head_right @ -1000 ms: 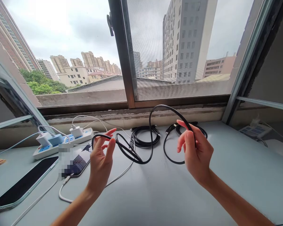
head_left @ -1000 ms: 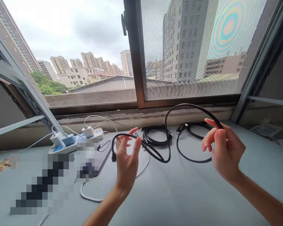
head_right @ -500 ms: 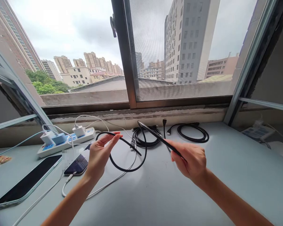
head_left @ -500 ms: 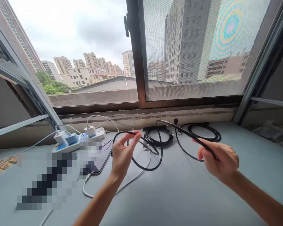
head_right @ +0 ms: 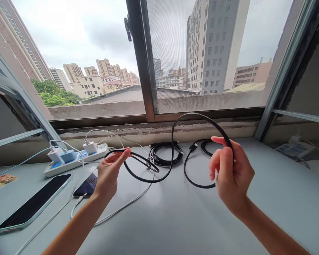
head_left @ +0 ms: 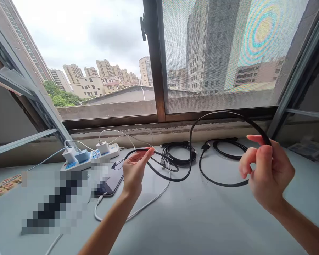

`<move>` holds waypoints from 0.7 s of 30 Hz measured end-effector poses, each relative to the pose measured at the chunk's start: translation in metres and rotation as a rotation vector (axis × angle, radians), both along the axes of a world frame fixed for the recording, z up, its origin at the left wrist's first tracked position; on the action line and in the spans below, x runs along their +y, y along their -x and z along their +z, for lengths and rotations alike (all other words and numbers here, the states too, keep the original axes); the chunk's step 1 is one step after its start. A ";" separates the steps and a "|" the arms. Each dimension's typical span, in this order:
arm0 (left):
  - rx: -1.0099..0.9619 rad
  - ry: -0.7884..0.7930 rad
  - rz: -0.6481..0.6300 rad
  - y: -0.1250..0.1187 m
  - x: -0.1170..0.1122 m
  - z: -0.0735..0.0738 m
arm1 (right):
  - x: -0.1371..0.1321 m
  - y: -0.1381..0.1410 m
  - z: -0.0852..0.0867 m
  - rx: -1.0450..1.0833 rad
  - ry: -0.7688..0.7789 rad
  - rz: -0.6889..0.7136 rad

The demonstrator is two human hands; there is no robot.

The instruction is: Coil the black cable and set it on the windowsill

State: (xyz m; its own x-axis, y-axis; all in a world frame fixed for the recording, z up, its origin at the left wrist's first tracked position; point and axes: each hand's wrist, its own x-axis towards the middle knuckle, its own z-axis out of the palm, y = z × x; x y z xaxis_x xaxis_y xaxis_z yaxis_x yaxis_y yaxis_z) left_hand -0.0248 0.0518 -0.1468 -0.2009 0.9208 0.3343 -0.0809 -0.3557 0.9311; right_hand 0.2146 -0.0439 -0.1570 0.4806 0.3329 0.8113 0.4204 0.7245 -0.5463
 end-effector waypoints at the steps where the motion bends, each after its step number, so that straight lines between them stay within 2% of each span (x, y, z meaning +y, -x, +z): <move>1: -0.023 -0.015 0.010 0.000 0.000 0.002 | 0.000 -0.001 0.003 0.036 -0.019 0.010; 4: -0.076 -0.081 0.049 0.003 0.001 0.005 | 0.000 -0.005 0.005 0.101 -0.057 0.047; 7: -0.066 -0.148 0.078 0.005 0.003 0.006 | -0.003 -0.002 0.000 0.085 -0.080 0.115; 12: -0.084 -0.127 0.124 0.006 0.007 0.003 | -0.013 0.006 -0.009 0.038 -0.024 0.260; 16: -0.114 -0.076 0.148 0.005 0.008 0.002 | -0.015 0.007 -0.009 0.067 -0.039 0.253; 21: -0.095 -0.062 0.169 0.005 0.008 0.001 | -0.008 0.003 -0.004 0.061 -0.094 0.155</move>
State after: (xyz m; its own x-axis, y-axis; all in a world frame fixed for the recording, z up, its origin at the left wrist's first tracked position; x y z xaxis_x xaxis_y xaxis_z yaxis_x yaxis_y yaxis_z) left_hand -0.0297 0.0594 -0.1454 -0.3844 0.8496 0.3612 -0.1018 -0.4279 0.8981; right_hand 0.2118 -0.0522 -0.1609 0.4786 0.3308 0.8133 0.2684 0.8268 -0.4942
